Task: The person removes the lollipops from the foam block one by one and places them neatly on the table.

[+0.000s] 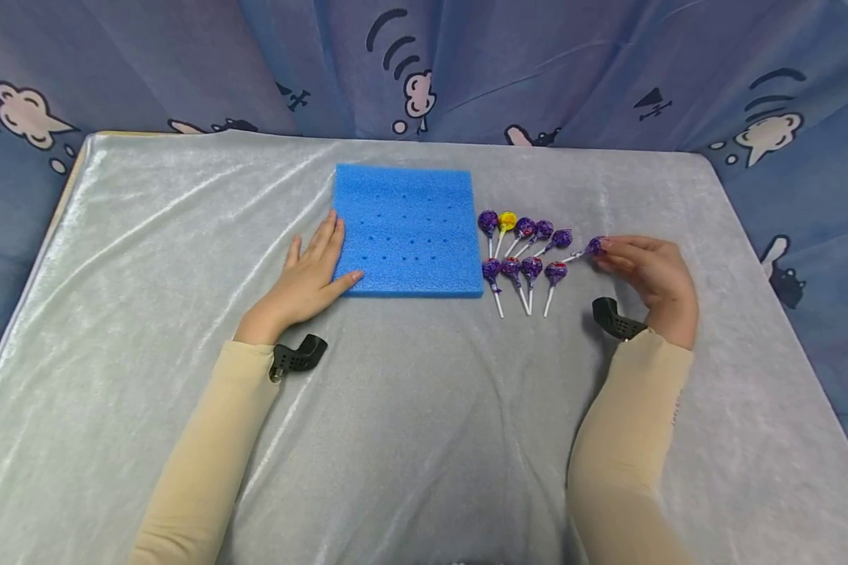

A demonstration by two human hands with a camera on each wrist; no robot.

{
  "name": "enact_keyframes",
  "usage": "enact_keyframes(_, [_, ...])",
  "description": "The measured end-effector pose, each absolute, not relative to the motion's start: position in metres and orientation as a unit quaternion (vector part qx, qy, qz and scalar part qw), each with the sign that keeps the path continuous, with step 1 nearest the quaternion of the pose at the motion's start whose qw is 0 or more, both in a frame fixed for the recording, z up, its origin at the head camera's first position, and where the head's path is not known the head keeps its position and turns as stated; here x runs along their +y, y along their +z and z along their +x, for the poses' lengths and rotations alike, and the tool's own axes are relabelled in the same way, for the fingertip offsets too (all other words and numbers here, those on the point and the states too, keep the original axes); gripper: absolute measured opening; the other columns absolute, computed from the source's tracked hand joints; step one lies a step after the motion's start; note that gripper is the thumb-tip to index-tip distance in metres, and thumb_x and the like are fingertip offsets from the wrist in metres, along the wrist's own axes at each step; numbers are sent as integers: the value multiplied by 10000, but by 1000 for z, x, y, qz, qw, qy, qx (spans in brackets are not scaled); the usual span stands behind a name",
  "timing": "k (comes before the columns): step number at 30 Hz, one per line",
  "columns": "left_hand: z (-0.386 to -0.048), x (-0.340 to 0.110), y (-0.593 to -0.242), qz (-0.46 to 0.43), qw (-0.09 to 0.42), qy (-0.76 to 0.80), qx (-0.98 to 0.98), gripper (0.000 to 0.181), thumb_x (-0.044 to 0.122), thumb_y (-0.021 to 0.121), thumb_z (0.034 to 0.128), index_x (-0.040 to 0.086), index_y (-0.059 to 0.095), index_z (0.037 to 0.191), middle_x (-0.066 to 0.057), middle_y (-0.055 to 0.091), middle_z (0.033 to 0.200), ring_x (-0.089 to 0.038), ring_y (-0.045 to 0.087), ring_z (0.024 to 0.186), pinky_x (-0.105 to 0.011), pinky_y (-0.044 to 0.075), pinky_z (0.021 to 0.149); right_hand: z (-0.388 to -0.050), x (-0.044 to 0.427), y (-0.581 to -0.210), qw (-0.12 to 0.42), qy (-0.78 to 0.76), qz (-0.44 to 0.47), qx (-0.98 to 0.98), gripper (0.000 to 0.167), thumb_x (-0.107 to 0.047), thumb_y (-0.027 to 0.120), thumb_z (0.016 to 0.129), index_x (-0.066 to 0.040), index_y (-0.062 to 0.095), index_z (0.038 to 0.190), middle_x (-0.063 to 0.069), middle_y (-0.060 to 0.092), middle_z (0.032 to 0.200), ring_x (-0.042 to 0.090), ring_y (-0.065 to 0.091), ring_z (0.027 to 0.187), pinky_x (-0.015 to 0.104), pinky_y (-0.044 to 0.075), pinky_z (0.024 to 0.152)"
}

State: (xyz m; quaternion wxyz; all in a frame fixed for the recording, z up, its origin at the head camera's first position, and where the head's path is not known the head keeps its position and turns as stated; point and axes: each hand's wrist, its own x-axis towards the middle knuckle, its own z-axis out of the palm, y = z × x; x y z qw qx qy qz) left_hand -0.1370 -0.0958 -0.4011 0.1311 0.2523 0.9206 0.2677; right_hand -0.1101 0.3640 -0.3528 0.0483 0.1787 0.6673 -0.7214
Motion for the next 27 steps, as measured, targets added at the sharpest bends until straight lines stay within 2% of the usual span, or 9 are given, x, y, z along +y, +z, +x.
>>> enact_keyframes(8, [-136, -97, -402, 247, 130, 268, 922, 809, 462, 386, 987, 26, -70, 1494, -82, -200, 1549, -238, -110, 1426, -472, -159, 1096, -117, 360, -357, 82, -628, 175, 754, 249, -77, 652, 884, -208, 747, 694, -98, 693, 732, 16, 643, 675, 157, 522, 659])
enact_keyframes(12, [-137, -97, -403, 244, 130, 269, 923, 807, 459, 387, 987, 27, -68, 1495, -80, -200, 1549, -241, -106, 1426, -471, -159, 1096, -120, 358, -359, 86, -537, 169, 822, 200, -210, 713, 852, -318, 722, 685, -180, 664, 735, -25, 615, 702, 136, 503, 665])
enact_keyframes(15, [-138, -97, -403, 242, 129, 271, 923, 814, 468, 387, 985, 29, -72, 1494, -76, -208, 1545, -242, -118, 1423, -468, -163, 1094, -124, 358, -360, 86, -509, 167, 840, 120, -278, 733, 831, -334, 729, 725, -184, 664, 768, -24, 615, 715, 139, 497, 667])
enact_keyframes(20, [-139, -98, -405, 241, 132, 291, 916, 870, 522, 399, 964, 47, -104, 1492, -89, -255, 1529, -248, -197, 1402, -482, -150, 1097, -122, 355, -362, 36, -538, 190, 820, 99, -265, 721, 841, -280, 711, 744, -158, 665, 760, 0, 636, 700, 147, 509, 650])
enact_keyframes(22, [-139, -100, -404, 241, 134, 300, 913, 897, 552, 400, 952, 61, -123, 1491, -98, -286, 1517, -265, -239, 1387, -509, -135, 1096, -120, 351, -363, 0, -531, 207, 822, 78, -284, 702, 854, -213, 709, 826, -172, 645, 770, 12, 636, 725, 148, 509, 659])
enact_keyframes(24, [-142, -103, -399, 240, 137, 298, 914, 916, 590, 387, 939, 97, -154, 1489, -92, -328, 1497, -281, -286, 1364, -548, -119, 1087, -121, 344, -363, -30, -505, 216, 835, 240, -331, 673, 870, -126, 709, 989, -121, 656, 862, 40, 624, 805, 157, 495, 704])
enact_keyframes(27, [-153, -112, -382, 241, 142, 259, 925, 929, 645, 354, 918, 145, -193, 1478, -53, -396, 1453, -285, -363, 1312, -599, -138, 1053, -127, 332, -359, -34, -419, 181, 889, 548, -412, 591, 908, -20, 554, 1290, 61, 610, 1188, 185, 562, 1090, 298, 462, 902])
